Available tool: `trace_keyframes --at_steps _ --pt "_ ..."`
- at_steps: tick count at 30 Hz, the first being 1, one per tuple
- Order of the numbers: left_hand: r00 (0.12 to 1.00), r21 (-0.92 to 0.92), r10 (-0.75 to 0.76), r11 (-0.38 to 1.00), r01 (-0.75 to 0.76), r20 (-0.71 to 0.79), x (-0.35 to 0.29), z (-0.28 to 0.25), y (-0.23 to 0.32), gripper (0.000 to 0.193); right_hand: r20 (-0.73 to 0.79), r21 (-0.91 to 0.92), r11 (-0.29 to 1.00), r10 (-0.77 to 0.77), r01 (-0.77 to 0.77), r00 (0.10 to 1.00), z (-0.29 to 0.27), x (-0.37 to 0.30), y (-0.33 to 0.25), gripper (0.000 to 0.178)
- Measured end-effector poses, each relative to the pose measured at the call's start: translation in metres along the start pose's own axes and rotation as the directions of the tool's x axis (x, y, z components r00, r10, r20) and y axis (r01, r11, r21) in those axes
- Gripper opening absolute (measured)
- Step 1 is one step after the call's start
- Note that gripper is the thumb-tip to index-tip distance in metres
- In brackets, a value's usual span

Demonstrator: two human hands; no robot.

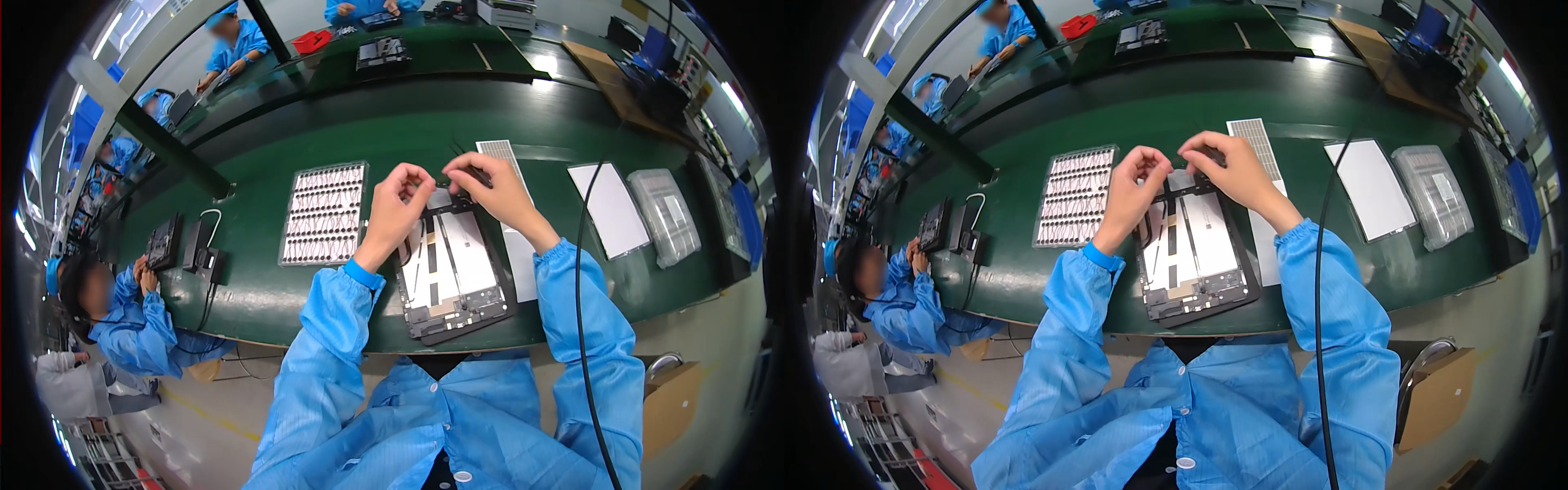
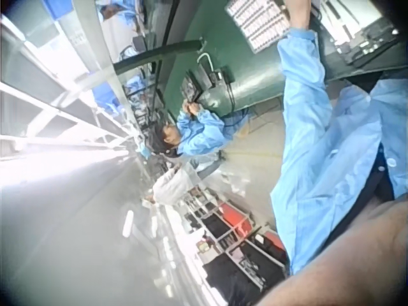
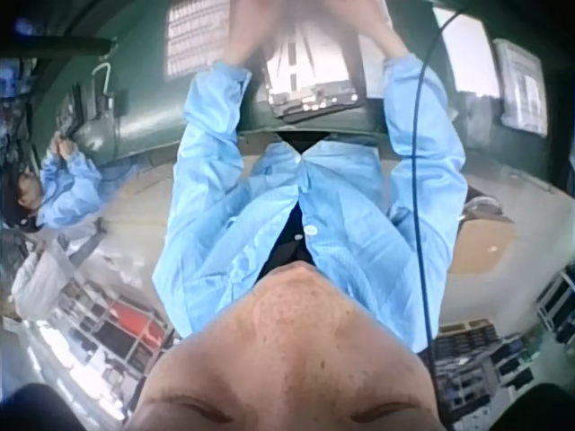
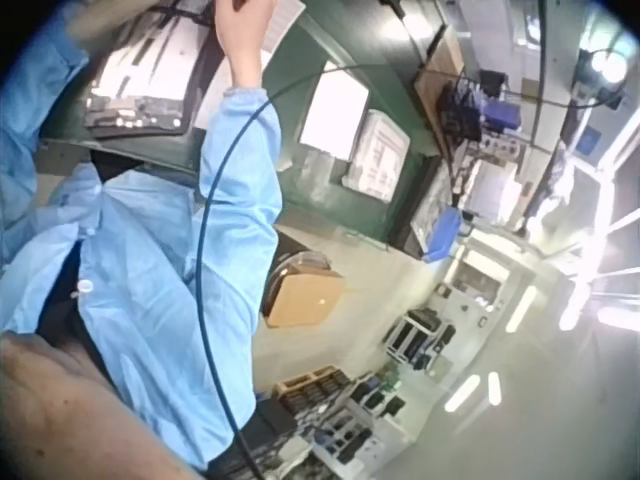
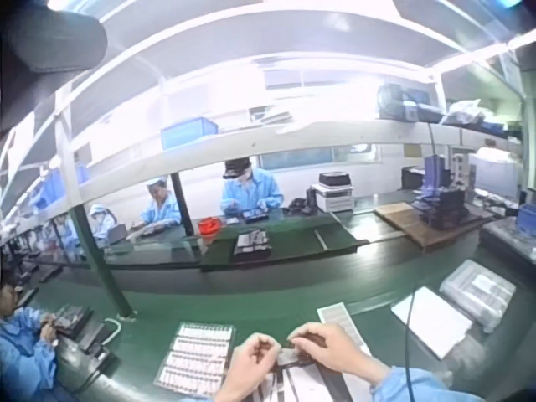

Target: Assembling small electronic components into a device frame on a factory production line.

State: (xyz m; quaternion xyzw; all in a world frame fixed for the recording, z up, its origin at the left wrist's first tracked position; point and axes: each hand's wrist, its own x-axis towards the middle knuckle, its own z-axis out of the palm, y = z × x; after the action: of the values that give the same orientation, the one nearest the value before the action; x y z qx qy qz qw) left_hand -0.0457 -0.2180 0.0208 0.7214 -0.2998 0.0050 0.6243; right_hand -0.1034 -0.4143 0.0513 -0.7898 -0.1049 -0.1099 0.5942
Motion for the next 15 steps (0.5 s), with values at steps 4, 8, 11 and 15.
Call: trace_keyframes --at_steps 4,8,11,15 --pt "0.984 0.306 0.163 0.936 -0.176 0.068 -0.006 0.020 0.018 0.016 -0.017 0.041 0.999 0.015 -0.014 1.000 -0.012 -0.024 0.028 0.015" --pt "0.910 0.474 0.391 0.781 -0.406 0.135 -0.009 0.022 0.013 0.009 -0.049 -0.021 1.000 0.015 -0.016 0.999 -0.008 -0.026 0.033 0.015" --pt "0.912 0.522 0.373 0.751 -0.405 0.171 -0.007 0.025 0.014 0.006 -0.061 -0.096 0.994 0.053 -0.059 0.997 -0.006 -0.029 0.031 0.015" --pt "0.953 0.597 0.211 0.744 -0.300 0.215 -0.004 0.031 0.008 0.007 -0.176 -0.273 0.960 0.006 -0.054 0.984 -0.001 -0.033 0.049 0.016"
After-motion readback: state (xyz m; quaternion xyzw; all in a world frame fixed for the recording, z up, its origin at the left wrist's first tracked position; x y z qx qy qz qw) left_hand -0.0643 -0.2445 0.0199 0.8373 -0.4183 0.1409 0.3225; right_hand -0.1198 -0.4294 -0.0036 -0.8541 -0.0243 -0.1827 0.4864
